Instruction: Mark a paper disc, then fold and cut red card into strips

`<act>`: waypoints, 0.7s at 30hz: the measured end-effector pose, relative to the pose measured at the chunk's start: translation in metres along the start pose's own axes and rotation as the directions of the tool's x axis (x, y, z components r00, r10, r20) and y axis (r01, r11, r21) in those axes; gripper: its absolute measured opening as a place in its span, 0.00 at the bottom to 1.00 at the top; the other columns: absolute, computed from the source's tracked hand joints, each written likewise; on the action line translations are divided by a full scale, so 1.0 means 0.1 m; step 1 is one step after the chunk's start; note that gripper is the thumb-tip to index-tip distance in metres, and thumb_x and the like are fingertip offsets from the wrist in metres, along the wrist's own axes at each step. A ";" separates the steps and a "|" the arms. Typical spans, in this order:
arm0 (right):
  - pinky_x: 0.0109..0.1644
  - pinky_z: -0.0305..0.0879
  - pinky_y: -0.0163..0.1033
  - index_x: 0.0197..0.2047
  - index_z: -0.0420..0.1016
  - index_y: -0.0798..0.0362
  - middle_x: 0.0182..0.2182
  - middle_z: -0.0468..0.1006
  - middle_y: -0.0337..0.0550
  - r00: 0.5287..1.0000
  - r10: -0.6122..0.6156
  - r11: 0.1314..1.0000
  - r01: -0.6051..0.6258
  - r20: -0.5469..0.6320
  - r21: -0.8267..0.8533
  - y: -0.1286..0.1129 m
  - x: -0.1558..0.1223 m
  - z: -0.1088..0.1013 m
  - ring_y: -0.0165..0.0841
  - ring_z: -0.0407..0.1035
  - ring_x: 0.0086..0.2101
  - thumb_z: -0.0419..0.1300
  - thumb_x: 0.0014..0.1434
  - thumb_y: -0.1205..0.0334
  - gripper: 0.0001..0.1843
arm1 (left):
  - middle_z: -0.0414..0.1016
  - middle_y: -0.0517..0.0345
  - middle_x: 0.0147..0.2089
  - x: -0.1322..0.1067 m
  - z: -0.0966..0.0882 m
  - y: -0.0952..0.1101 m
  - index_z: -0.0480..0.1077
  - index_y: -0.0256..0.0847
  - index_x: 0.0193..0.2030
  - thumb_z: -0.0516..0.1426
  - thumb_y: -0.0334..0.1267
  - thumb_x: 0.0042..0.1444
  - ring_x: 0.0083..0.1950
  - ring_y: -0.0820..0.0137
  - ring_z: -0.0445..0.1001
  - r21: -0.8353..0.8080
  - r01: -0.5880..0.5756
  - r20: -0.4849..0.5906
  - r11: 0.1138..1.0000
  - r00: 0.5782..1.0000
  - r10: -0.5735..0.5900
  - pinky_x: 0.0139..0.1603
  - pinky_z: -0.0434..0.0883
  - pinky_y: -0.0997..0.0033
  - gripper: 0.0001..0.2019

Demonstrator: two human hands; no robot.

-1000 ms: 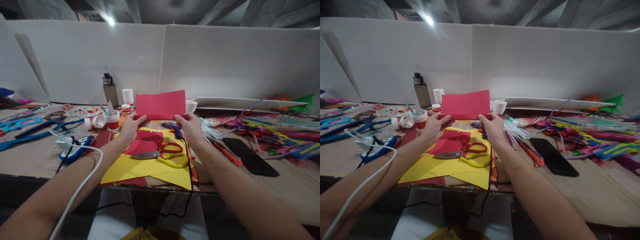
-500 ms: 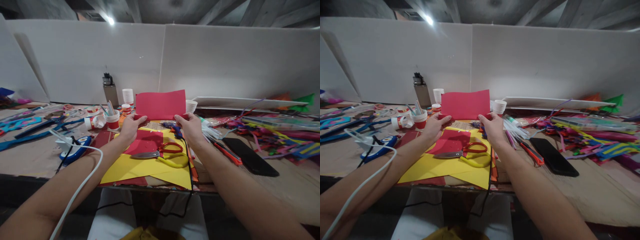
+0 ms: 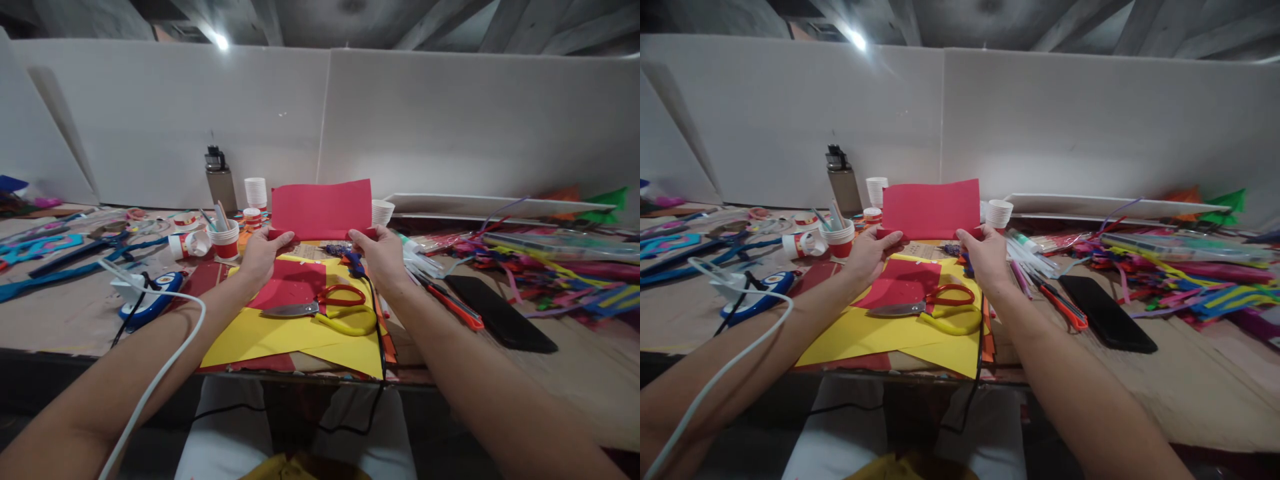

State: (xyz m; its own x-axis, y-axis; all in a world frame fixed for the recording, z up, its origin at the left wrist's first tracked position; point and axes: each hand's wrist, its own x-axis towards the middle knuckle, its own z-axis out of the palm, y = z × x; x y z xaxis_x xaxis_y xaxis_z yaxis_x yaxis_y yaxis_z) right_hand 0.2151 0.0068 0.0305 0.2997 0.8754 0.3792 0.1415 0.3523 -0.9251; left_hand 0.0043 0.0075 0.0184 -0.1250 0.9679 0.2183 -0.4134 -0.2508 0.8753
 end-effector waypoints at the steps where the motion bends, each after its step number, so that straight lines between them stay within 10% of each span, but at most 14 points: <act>1: 0.27 0.62 0.34 0.27 0.70 0.54 0.20 0.72 0.36 1.000 0.002 1.000 -0.002 -0.002 0.002 0.00 0.00 0.00 0.27 0.66 0.22 0.68 0.45 0.54 0.14 | 0.77 0.56 0.28 0.00 0.00 0.00 0.71 0.35 0.30 0.67 0.33 0.41 0.29 0.72 0.77 -0.001 -0.001 0.000 1.000 1.000 0.001 0.38 0.73 0.70 0.11; 21: 0.26 0.62 0.33 0.27 0.70 0.54 0.20 0.72 0.36 1.000 -0.006 1.000 0.006 0.001 0.010 0.03 0.01 0.00 0.26 0.65 0.22 0.68 0.46 0.55 0.14 | 0.78 0.56 0.27 0.00 0.00 0.00 0.70 0.34 0.31 0.66 0.33 0.42 0.30 0.70 0.78 0.021 -0.019 -0.008 1.000 1.000 0.019 0.36 0.73 0.70 0.11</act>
State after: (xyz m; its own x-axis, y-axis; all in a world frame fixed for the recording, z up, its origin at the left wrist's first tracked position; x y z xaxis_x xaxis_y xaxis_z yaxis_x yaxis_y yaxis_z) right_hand 0.2157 0.0091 0.0277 0.2979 0.8736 0.3849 0.1339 0.3609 -0.9229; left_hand 0.0042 0.0077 0.0185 -0.1400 0.9628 0.2311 -0.3922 -0.2683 0.8799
